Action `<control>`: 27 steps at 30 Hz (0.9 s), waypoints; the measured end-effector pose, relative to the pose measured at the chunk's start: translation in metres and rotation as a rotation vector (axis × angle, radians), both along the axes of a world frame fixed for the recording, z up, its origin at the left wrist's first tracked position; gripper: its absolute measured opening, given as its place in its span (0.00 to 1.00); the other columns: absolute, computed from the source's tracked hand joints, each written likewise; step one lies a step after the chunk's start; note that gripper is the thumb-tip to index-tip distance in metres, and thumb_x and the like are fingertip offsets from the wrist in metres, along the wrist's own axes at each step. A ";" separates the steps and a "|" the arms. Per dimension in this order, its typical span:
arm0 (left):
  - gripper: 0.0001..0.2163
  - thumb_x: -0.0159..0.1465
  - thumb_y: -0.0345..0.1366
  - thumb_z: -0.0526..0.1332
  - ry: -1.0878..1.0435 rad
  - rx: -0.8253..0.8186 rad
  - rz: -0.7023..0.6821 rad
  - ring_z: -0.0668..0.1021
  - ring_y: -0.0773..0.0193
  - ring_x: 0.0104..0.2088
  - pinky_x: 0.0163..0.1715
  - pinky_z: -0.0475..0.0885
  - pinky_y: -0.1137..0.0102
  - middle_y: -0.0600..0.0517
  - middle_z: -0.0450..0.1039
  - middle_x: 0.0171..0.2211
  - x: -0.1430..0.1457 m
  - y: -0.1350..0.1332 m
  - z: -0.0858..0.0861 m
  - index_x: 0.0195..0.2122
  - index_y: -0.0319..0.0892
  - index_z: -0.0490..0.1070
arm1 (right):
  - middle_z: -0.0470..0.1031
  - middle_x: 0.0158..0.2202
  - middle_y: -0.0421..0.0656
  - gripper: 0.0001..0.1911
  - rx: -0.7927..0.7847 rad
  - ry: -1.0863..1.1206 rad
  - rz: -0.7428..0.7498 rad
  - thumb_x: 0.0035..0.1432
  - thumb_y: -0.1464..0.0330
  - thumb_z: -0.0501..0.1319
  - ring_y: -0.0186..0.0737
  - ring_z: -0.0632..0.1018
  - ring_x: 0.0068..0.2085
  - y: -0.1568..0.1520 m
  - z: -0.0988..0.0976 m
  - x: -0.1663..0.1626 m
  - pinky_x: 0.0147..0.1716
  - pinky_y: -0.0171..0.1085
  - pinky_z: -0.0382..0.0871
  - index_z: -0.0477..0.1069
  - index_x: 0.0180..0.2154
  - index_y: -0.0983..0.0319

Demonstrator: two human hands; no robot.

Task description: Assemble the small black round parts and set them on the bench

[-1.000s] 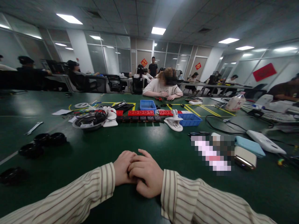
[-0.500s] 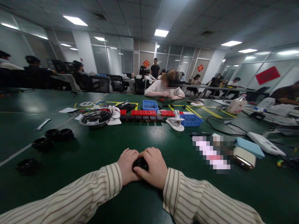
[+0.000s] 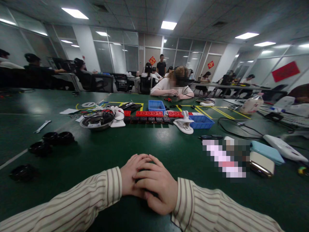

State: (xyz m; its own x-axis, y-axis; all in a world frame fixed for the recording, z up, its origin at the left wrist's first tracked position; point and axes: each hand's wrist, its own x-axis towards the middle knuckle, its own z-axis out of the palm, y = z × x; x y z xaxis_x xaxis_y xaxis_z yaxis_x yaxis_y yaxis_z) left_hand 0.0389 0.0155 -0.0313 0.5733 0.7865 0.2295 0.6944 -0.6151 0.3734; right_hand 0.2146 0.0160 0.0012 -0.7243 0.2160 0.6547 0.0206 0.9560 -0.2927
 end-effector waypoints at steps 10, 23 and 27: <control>0.28 0.39 0.50 0.68 -0.090 0.021 0.222 0.68 0.50 0.42 0.51 0.54 0.46 0.47 0.64 0.39 0.016 -0.018 0.006 0.39 0.40 0.65 | 0.67 0.31 0.46 0.29 -0.170 -0.087 -0.479 0.52 0.45 0.47 0.43 0.66 0.33 0.002 -0.007 -0.003 0.36 0.44 0.59 0.66 0.34 0.64; 0.21 0.38 0.45 0.68 -0.117 -0.088 -0.096 0.70 0.55 0.39 0.43 0.65 0.60 0.51 0.66 0.37 0.003 0.002 0.008 0.34 0.43 0.71 | 0.72 0.26 0.39 0.06 -0.026 -0.047 0.073 0.41 0.72 0.48 0.37 0.71 0.36 0.000 -0.006 -0.004 0.46 0.42 0.59 0.62 0.23 0.60; 0.33 0.37 0.49 0.67 -0.088 -0.036 -0.073 0.67 0.50 0.46 0.50 0.61 0.56 0.48 0.65 0.46 0.002 -0.001 0.005 0.46 0.45 0.66 | 0.73 0.28 0.40 0.10 0.019 -0.033 0.103 0.43 0.71 0.47 0.38 0.71 0.41 -0.003 -0.005 -0.005 0.53 0.45 0.53 0.64 0.28 0.60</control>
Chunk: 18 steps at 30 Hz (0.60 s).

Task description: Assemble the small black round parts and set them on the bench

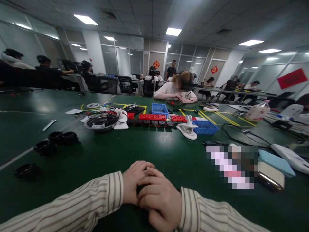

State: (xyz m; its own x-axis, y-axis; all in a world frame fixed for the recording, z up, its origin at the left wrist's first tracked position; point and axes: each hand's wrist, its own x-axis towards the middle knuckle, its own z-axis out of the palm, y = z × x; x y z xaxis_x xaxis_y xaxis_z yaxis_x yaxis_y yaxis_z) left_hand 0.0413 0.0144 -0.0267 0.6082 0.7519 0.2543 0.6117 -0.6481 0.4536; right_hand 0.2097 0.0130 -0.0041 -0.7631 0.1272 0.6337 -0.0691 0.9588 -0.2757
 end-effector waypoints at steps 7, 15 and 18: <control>0.33 0.39 0.56 0.64 -0.020 0.118 0.210 0.67 0.50 0.44 0.53 0.53 0.48 0.45 0.64 0.41 0.006 -0.013 0.002 0.42 0.38 0.63 | 0.67 0.41 0.49 0.24 -0.116 0.051 -0.434 0.55 0.52 0.48 0.46 0.68 0.42 -0.010 0.007 0.006 0.44 0.48 0.60 0.64 0.43 0.64; 0.26 0.38 0.51 0.68 0.019 0.083 0.317 0.68 0.54 0.38 0.50 0.54 0.48 0.49 0.62 0.34 0.014 -0.024 0.008 0.33 0.38 0.69 | 0.66 0.35 0.46 0.16 -0.215 -0.128 -0.663 0.47 0.59 0.61 0.45 0.66 0.37 -0.014 0.001 0.007 0.37 0.45 0.61 0.64 0.34 0.64; 0.21 0.41 0.45 0.69 0.019 0.068 0.254 0.69 0.56 0.38 0.50 0.56 0.53 0.50 0.65 0.35 0.009 -0.018 0.008 0.33 0.40 0.70 | 0.67 0.34 0.45 0.11 -0.220 -0.135 -0.594 0.47 0.67 0.59 0.43 0.67 0.37 -0.014 0.005 0.006 0.38 0.44 0.61 0.64 0.34 0.63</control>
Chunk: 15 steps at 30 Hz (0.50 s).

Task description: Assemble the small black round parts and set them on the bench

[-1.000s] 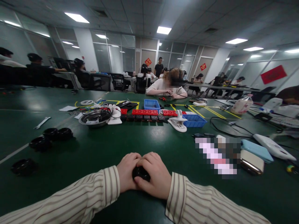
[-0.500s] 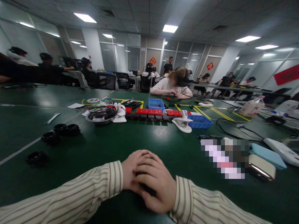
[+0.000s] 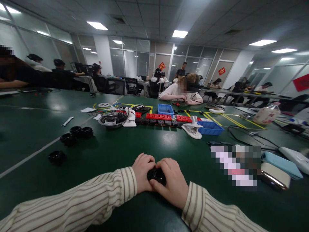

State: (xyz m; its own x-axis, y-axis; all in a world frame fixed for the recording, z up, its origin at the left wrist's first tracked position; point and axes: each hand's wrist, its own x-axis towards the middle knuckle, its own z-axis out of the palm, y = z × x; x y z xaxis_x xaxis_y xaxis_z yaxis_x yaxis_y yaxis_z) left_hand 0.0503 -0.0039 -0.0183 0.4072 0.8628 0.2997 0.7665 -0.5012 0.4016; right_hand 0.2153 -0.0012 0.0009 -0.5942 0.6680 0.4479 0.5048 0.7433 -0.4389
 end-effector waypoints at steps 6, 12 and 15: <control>0.17 0.41 0.46 0.68 -0.045 -0.068 -0.205 0.70 0.58 0.39 0.42 0.64 0.63 0.53 0.67 0.38 -0.009 0.014 -0.005 0.30 0.44 0.72 | 0.70 0.32 0.41 0.12 0.013 0.137 0.370 0.39 0.74 0.49 0.39 0.69 0.37 0.005 0.003 0.003 0.43 0.44 0.60 0.63 0.31 0.61; 0.26 0.40 0.52 0.68 -0.072 -0.079 -0.236 0.70 0.56 0.40 0.43 0.64 0.61 0.51 0.67 0.39 -0.011 0.017 -0.009 0.39 0.44 0.70 | 0.74 0.34 0.37 0.11 0.080 0.211 0.505 0.41 0.74 0.47 0.40 0.69 0.48 0.005 -0.003 0.004 0.56 0.47 0.45 0.63 0.29 0.59; 0.33 0.41 0.52 0.67 -0.089 -0.086 -0.235 0.69 0.54 0.42 0.46 0.62 0.57 0.49 0.66 0.42 -0.010 0.014 -0.006 0.46 0.43 0.65 | 0.69 0.44 0.44 0.15 0.106 0.244 0.397 0.50 0.67 0.52 0.44 0.68 0.49 0.004 -0.006 0.007 0.54 0.48 0.50 0.61 0.43 0.60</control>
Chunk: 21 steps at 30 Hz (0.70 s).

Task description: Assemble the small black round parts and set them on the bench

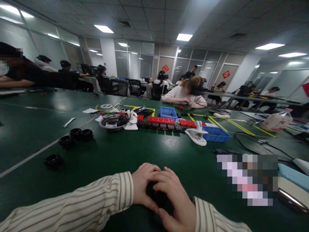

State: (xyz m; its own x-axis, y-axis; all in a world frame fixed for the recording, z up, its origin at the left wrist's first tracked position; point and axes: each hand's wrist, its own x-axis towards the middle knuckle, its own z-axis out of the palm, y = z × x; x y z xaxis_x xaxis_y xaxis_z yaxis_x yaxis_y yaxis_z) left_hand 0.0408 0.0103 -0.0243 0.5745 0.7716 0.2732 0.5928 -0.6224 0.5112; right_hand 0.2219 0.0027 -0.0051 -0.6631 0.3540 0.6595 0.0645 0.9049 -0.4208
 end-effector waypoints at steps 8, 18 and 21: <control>0.34 0.37 0.55 0.67 0.035 0.064 0.195 0.69 0.52 0.41 0.53 0.48 0.45 0.48 0.65 0.38 0.014 -0.018 0.006 0.41 0.39 0.62 | 0.66 0.37 0.48 0.31 -0.098 -0.088 -0.394 0.49 0.43 0.50 0.46 0.68 0.37 0.004 -0.003 -0.004 0.38 0.47 0.63 0.63 0.37 0.65; 0.16 0.42 0.39 0.68 0.037 -0.058 0.006 0.68 0.56 0.40 0.41 0.66 0.63 0.51 0.63 0.38 0.003 -0.004 0.007 0.32 0.42 0.70 | 0.69 0.32 0.43 0.10 -0.064 -0.167 -0.193 0.42 0.70 0.51 0.41 0.67 0.37 -0.001 0.006 -0.005 0.38 0.42 0.60 0.63 0.31 0.62; 0.18 0.41 0.43 0.68 0.023 -0.066 -0.026 0.68 0.56 0.40 0.42 0.65 0.63 0.52 0.63 0.38 0.001 0.000 0.006 0.33 0.44 0.71 | 0.70 0.30 0.42 0.09 -0.015 -0.162 -0.041 0.39 0.72 0.48 0.39 0.69 0.37 0.000 0.006 -0.005 0.41 0.42 0.60 0.62 0.27 0.61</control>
State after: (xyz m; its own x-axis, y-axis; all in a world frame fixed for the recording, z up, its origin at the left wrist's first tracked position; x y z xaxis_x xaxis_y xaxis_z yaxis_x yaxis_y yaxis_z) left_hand 0.0422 0.0102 -0.0184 0.6000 0.7723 0.2084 0.5892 -0.6029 0.5380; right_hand 0.2170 0.0029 0.0007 -0.7453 0.3918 0.5395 0.1691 0.8937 -0.4155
